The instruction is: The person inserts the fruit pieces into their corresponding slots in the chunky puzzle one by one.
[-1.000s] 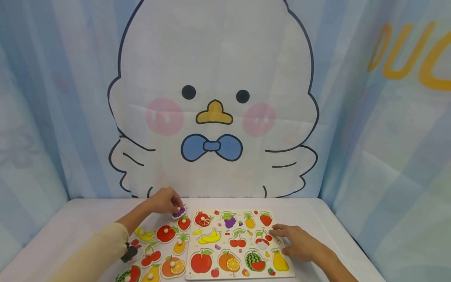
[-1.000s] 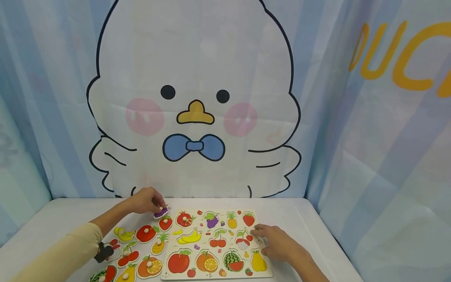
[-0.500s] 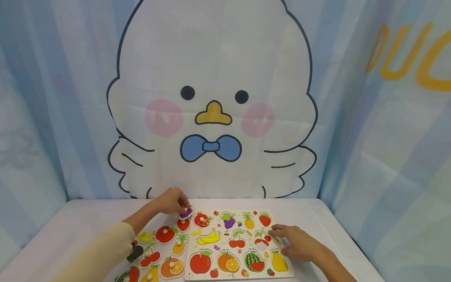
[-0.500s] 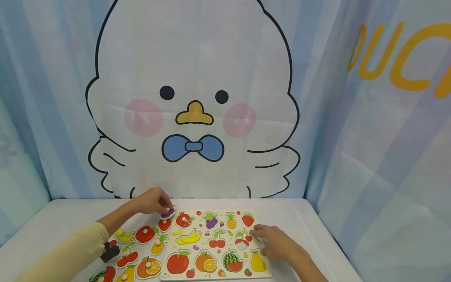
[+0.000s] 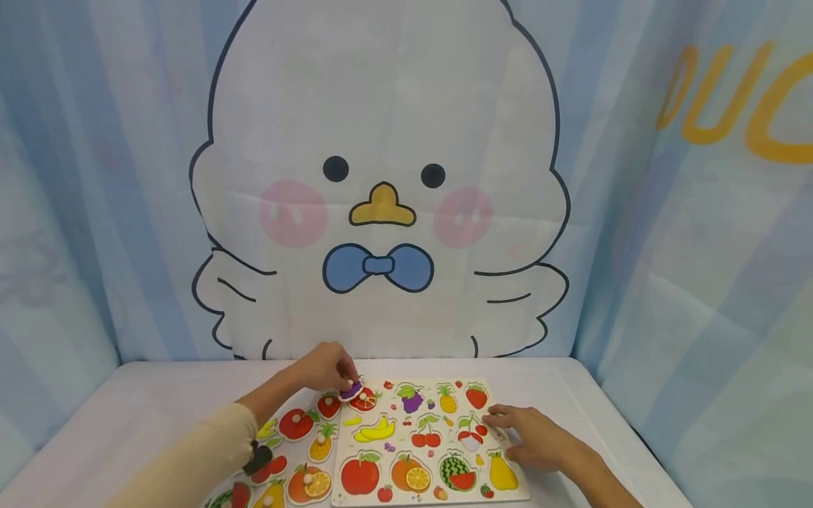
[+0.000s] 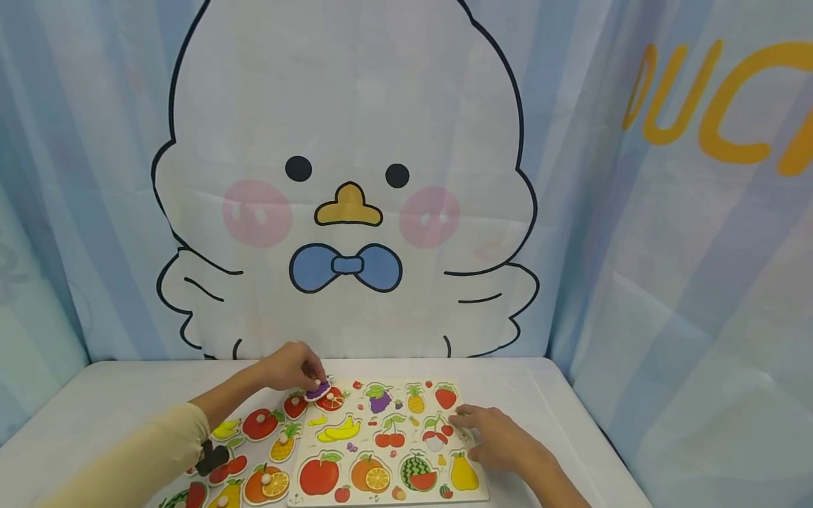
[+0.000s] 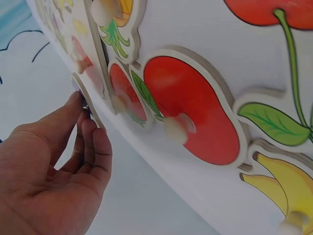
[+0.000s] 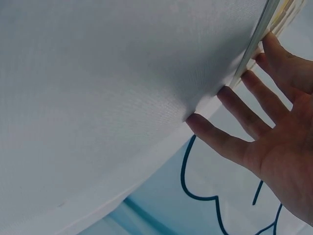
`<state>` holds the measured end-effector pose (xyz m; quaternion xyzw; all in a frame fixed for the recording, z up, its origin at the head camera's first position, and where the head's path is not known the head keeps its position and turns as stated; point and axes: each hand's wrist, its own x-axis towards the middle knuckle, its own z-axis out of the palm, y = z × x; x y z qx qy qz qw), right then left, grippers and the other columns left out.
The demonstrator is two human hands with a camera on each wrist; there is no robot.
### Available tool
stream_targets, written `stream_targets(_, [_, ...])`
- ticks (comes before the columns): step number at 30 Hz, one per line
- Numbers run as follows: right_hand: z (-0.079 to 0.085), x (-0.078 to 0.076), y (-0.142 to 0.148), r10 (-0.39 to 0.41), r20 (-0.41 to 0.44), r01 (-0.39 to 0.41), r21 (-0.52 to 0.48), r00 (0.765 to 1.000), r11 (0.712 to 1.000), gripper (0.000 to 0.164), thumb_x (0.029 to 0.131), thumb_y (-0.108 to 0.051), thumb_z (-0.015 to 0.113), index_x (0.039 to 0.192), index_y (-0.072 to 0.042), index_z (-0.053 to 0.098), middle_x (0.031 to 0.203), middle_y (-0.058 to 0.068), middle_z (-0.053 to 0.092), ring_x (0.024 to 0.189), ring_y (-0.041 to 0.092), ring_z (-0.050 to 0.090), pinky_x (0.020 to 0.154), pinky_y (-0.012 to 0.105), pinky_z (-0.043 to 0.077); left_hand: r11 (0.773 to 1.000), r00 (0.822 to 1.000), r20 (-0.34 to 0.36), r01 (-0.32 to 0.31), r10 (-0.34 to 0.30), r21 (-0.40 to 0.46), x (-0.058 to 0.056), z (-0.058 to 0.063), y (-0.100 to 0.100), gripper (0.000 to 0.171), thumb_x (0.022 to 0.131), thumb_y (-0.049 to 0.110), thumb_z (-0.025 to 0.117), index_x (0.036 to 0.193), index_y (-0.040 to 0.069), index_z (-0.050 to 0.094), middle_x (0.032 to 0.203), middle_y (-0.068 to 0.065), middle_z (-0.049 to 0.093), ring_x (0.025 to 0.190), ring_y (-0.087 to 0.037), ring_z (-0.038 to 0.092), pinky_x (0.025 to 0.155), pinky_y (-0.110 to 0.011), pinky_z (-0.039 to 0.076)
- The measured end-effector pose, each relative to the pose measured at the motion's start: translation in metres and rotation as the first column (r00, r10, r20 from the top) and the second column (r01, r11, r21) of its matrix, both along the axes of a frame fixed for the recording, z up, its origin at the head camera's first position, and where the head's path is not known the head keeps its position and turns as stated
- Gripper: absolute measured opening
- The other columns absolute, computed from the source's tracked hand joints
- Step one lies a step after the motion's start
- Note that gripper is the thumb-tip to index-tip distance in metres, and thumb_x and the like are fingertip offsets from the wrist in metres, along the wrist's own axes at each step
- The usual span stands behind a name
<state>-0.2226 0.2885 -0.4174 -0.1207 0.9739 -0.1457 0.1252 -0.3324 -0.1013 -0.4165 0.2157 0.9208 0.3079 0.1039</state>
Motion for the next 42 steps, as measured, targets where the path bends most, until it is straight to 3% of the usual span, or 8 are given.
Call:
stream_targets(14, [0.000,0.000,-0.001,0.017,0.004,-0.017,-0.010,1.000,1.000,0.053,0.078,-0.014,0.077,0.128,-0.025,0.062,0.139,0.004,0.052,0.123,0.034,0.047,0.098,0.063,0.036,0.997,0.997,-0.026,0.074,-0.074,-0.010,0.006,0.002,0.019,0.006,0.082,0.010,0.075,0.085,0.015,0.072,0.076,0.003,0.062,0.070,-0.015,0.057,0.064,-0.025,0.053])
stream_targets(19, [-0.002,-0.001,-0.003,0.029,0.006,-0.029,-0.012,1.000,0.999,0.054,0.078,-0.014,0.077,0.128,-0.026,0.062,0.138,0.003,0.052,0.122,0.034,0.048,0.097,0.063,0.037,0.998,0.998,-0.027,0.061,-0.061,-0.023,0.006,0.000,0.023,0.007,0.081,0.011,0.076,0.082,0.016,0.073,0.074,0.005,0.062,0.069,-0.014,0.058,0.063,-0.023,0.053])
stream_targets(25, [0.001,0.002,-0.002,-0.007,0.006,0.007,0.003,1.000,1.000,0.054,0.078,-0.014,0.077,0.128,-0.027,0.062,0.138,0.001,0.052,0.122,0.034,0.047,0.097,0.063,0.037,0.996,0.996,-0.020,0.092,-0.092,-0.009,0.004,0.000,0.037,0.006,0.081,0.011,0.076,0.084,0.016,0.074,0.075,0.005,0.063,0.069,-0.013,0.059,0.063,-0.023,0.053])
stream_targets(34, [0.001,0.000,-0.002,-0.001,-0.013,0.001,0.008,1.000,1.000,0.054,0.077,-0.012,0.078,0.127,-0.025,0.063,0.139,0.000,0.052,0.123,0.034,0.047,0.098,0.062,0.038,0.992,0.993,-0.013,0.114,-0.115,-0.059,0.001,0.002,0.055,0.005,0.082,0.013,0.075,0.085,0.017,0.074,0.074,0.006,0.063,0.068,-0.011,0.059,0.063,-0.022,0.053])
stream_targets(42, [0.001,0.001,-0.001,0.000,-0.011,0.000,0.005,1.000,1.000,0.054,0.077,-0.012,0.078,0.126,-0.027,0.064,0.138,0.001,0.052,0.123,0.034,0.047,0.098,0.062,0.037,0.992,0.994,0.009,0.107,-0.106,-0.063,0.005,0.004,0.067,0.006,0.083,0.013,0.075,0.086,0.018,0.075,0.075,0.007,0.064,0.072,-0.012,0.059,0.065,-0.023,0.053])
